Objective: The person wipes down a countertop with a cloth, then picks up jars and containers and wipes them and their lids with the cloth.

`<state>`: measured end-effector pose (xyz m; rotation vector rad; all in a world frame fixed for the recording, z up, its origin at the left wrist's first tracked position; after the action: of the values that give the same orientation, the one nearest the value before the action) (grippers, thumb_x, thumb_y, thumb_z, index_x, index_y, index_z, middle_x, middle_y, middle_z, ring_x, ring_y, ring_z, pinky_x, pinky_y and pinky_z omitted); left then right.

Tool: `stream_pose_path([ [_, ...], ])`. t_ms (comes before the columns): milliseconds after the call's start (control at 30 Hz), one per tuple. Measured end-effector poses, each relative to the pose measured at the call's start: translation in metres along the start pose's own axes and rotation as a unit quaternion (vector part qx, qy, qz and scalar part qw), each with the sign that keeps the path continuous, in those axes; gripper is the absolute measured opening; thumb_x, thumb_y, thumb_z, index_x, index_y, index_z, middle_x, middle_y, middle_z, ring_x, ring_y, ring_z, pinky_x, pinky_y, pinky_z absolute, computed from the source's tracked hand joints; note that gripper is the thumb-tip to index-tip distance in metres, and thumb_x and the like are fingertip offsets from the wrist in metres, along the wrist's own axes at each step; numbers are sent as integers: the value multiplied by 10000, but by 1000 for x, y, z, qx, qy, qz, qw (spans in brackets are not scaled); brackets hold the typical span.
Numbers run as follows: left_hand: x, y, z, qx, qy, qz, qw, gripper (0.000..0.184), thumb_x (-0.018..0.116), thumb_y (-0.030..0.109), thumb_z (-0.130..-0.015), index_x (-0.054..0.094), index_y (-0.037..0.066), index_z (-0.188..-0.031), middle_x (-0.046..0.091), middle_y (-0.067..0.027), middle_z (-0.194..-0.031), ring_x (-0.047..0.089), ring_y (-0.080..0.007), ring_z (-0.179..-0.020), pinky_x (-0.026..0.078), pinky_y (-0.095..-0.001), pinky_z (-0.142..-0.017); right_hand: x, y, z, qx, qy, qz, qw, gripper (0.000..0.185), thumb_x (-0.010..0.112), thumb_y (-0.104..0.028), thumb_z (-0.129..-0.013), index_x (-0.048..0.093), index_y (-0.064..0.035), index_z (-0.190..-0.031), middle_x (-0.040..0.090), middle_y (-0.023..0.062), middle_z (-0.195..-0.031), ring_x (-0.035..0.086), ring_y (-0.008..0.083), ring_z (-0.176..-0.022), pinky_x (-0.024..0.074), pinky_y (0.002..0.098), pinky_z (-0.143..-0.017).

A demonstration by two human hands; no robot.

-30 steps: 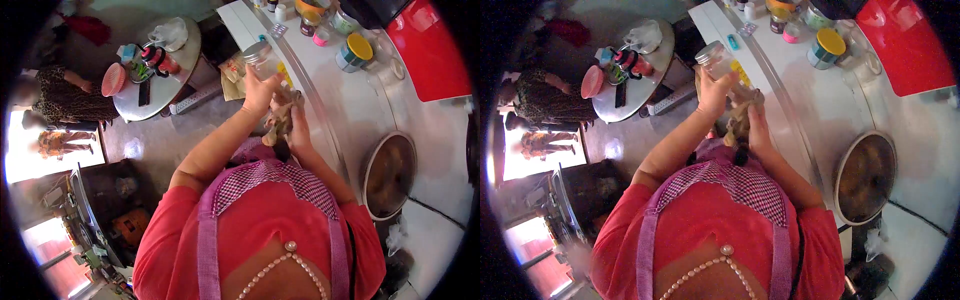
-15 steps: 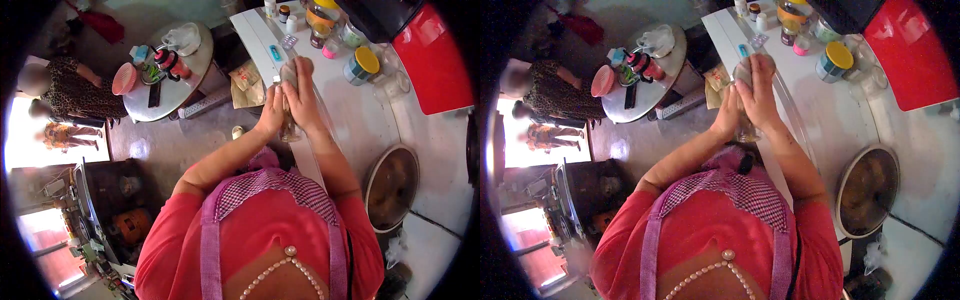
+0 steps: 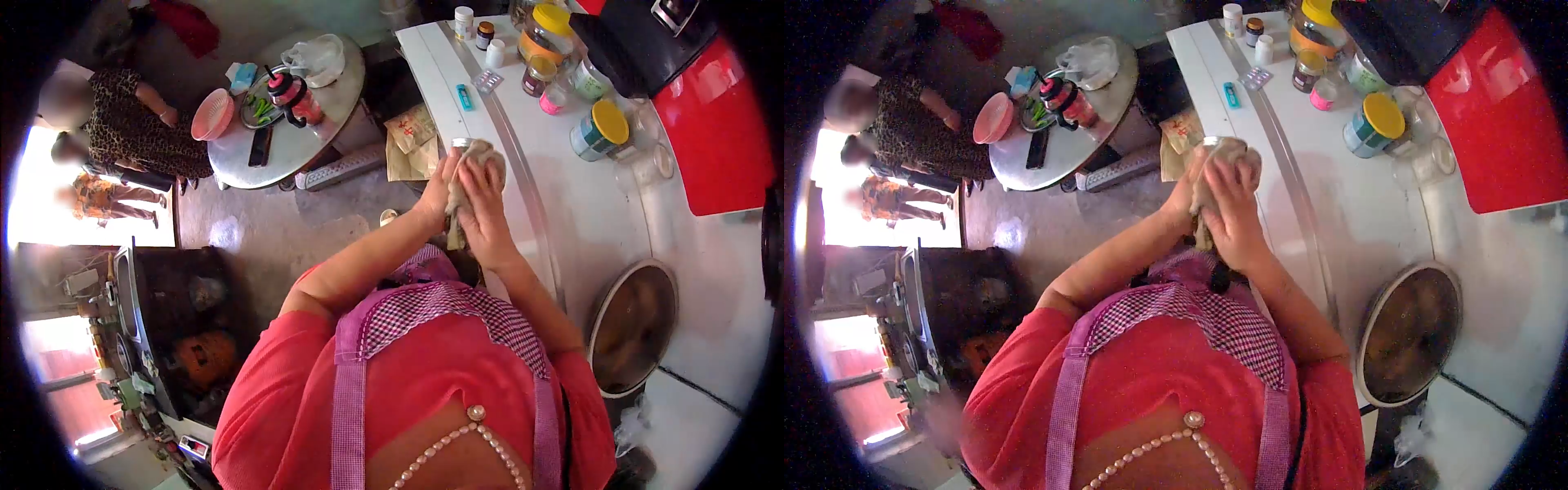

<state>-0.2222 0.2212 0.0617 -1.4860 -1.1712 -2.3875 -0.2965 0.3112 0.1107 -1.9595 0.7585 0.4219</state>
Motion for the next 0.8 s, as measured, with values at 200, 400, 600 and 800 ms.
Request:
stream_pose_path([
  [200, 25, 2, 31, -26, 71, -168, 983, 553, 332, 456, -968, 238, 131, -1406, 413, -135, -1325, 423, -260, -1221, 399, -380, -975, -4, 32, -22, 85, 91, -113, 986, 567, 507, -103, -885, 302, -70, -1412, 292, 174, -1440, 245, 341, -1348, 211, 400, -1102],
  [400, 33, 8, 46, -58, 107, -158, 980, 769, 537, 526, -874, 159, 130, -1415, 376, -175, -1329, 425, -298, -1197, 412, -417, -941, 14, 62, 5, 292, 71, -485, 821, 578, 388, -359, -974, 208, -65, -1438, 294, 104, -1426, 306, 214, -1307, 270, 339, -1072],
  [600, 19, 15, 36, -73, 109, -131, 983, 610, 552, 434, -889, 379, 19, -1301, 503, -145, -1212, 532, -235, -1084, 466, -393, -896, 26, 21, 50, 230, 55, -417, 877, 501, 297, -266, -993, 211, -56, -1439, 261, 108, -1454, 293, 205, -1328, 280, 347, -1074],
  [800, -2, -4, 15, -87, 32, -158, 983, 500, 418, 388, -955, 367, 71, -1339, 469, -150, -1266, 500, -232, -1137, 447, -389, -921, 7, -7, 45, 49, 5, -103, 993, 609, 471, -76, -856, 251, -19, -1422, 157, 225, -1478, 160, 398, -1371, 150, 452, -1110],
])
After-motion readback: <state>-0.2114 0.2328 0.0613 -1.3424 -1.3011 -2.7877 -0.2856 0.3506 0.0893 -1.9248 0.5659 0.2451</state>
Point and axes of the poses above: each hand's wrist, its own z-axis away from the middle knuckle, its own x-axis out of the palm, y = z × x, the point moved 2 cm from there along -z, towards the middle knuckle
